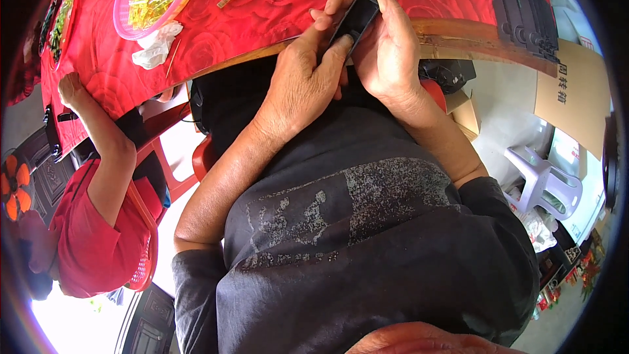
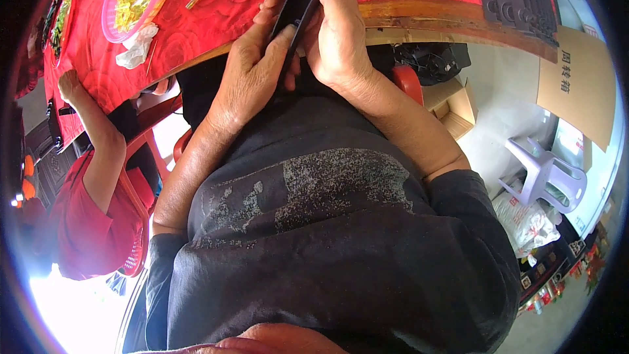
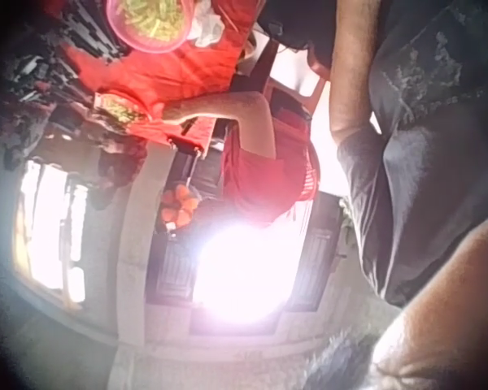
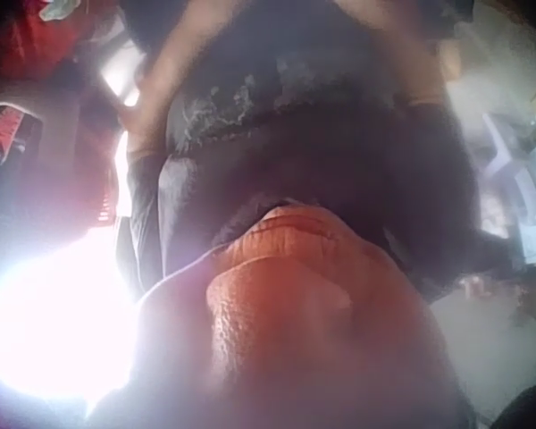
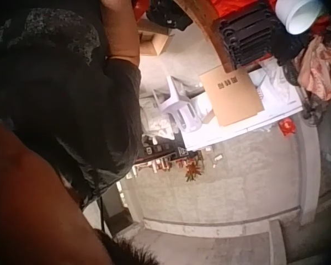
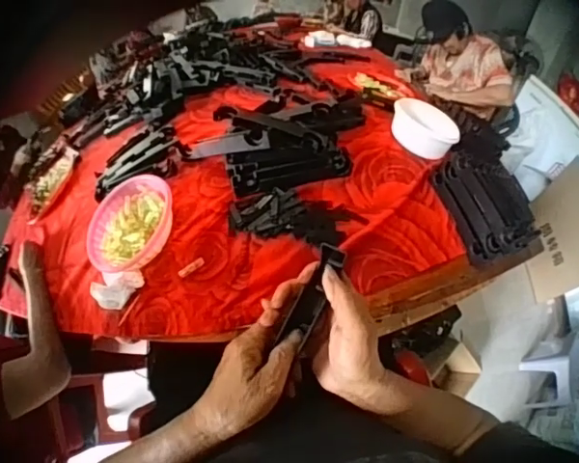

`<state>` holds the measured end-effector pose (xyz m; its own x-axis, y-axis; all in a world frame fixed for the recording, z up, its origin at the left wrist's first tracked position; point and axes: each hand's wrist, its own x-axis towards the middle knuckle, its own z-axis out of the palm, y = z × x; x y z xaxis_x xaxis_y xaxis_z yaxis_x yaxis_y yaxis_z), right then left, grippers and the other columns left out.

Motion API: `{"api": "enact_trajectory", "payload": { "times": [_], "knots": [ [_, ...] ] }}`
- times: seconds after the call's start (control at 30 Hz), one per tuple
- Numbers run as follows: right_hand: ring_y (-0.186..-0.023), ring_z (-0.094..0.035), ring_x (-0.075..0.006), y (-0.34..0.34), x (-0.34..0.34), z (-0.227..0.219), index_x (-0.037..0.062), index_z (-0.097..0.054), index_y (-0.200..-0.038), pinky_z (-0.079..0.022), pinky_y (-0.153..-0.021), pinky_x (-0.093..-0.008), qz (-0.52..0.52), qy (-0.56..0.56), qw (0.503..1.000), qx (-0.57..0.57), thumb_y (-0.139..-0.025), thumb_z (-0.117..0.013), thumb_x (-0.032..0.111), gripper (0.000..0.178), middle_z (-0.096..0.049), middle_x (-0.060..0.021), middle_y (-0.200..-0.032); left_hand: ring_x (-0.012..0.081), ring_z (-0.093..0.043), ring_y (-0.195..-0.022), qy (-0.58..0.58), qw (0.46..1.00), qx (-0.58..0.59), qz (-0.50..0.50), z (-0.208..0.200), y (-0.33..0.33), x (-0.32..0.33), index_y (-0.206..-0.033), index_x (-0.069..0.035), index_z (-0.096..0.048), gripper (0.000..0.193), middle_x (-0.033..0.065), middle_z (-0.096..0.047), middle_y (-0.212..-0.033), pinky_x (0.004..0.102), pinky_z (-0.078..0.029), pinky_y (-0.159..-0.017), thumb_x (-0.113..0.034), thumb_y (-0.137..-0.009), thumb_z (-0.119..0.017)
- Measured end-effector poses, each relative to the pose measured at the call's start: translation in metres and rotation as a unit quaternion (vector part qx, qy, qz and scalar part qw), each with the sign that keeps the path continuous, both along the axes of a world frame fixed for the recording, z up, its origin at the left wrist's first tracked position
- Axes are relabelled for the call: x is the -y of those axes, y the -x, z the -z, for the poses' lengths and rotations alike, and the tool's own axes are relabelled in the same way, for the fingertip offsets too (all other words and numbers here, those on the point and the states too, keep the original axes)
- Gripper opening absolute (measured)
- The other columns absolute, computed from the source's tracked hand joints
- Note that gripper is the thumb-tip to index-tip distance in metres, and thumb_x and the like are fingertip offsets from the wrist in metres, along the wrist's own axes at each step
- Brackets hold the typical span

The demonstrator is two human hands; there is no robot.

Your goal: The person assembles bubble levels by taking small vials from a bowl and pressing them into slots inside black plastic frames by hand.

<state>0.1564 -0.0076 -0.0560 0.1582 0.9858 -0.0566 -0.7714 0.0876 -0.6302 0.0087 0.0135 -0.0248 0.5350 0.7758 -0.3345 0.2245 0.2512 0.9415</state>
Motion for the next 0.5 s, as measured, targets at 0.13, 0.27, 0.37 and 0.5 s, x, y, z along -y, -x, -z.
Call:
{"api": "enact_trajectory", "payload": {
  "times": [0.13,0.27,0.37,0.5],
  "knots": [
    [-0.103,-0.065,-0.0292,-0.017,-0.002,0.008,0.0047,-0.056,-0.114,-0.049,-0.103,-0.0474,-0.004,0.025,0.999,-0.02,-0.108,-0.04,0.038,0.038,-0.066,-0.0161,-0.108,0.025,-0.072,-0.08,-0.245,0.969,-0.018,-0.036,-0.01,0.005,0.0,-0.125,-0.002,-0.055,0.037,0.0172,-0.068,-0.096,0.0358,-0.057,-0.07,-0.002,-0.09,-0.067],
    [-0.101,-0.066,-0.0303,-0.016,-0.006,-0.001,0.004,-0.058,-0.113,-0.052,-0.096,-0.0456,0.072,0.097,0.993,-0.016,-0.107,-0.043,0.036,0.035,-0.067,-0.0172,-0.109,0.0373,-0.062,-0.112,-0.416,0.907,-0.056,0.039,-0.019,0.011,-0.006,-0.137,-0.014,-0.056,0.066,0.022,-0.046,-0.141,0.0439,-0.056,-0.091,0.005,-0.074,-0.069],
    [-0.101,-0.066,-0.0306,-0.014,-0.005,0.001,0.0029,-0.058,-0.113,-0.052,-0.096,-0.0458,0.038,0.074,0.996,0.014,-0.106,-0.045,0.034,0.035,-0.067,-0.0174,-0.109,0.0405,-0.058,-0.117,-0.501,0.849,-0.145,0.083,-0.02,0.008,-0.008,-0.136,-0.015,-0.057,0.069,0.0225,-0.047,-0.14,0.0455,-0.055,-0.094,0.006,-0.072,-0.069],
    [-0.101,-0.066,-0.0304,-0.01,-0.006,0.001,0.0002,-0.058,-0.113,-0.053,-0.095,-0.0446,0.03,0.065,0.996,0.053,-0.106,-0.045,0.032,0.035,-0.068,-0.0179,-0.107,0.0417,-0.055,-0.118,-0.488,0.855,-0.138,0.106,-0.018,0.005,-0.01,-0.129,-0.015,-0.063,0.064,0.0216,-0.047,-0.141,0.0474,-0.053,-0.097,0.006,-0.069,-0.07]
  ]
}}
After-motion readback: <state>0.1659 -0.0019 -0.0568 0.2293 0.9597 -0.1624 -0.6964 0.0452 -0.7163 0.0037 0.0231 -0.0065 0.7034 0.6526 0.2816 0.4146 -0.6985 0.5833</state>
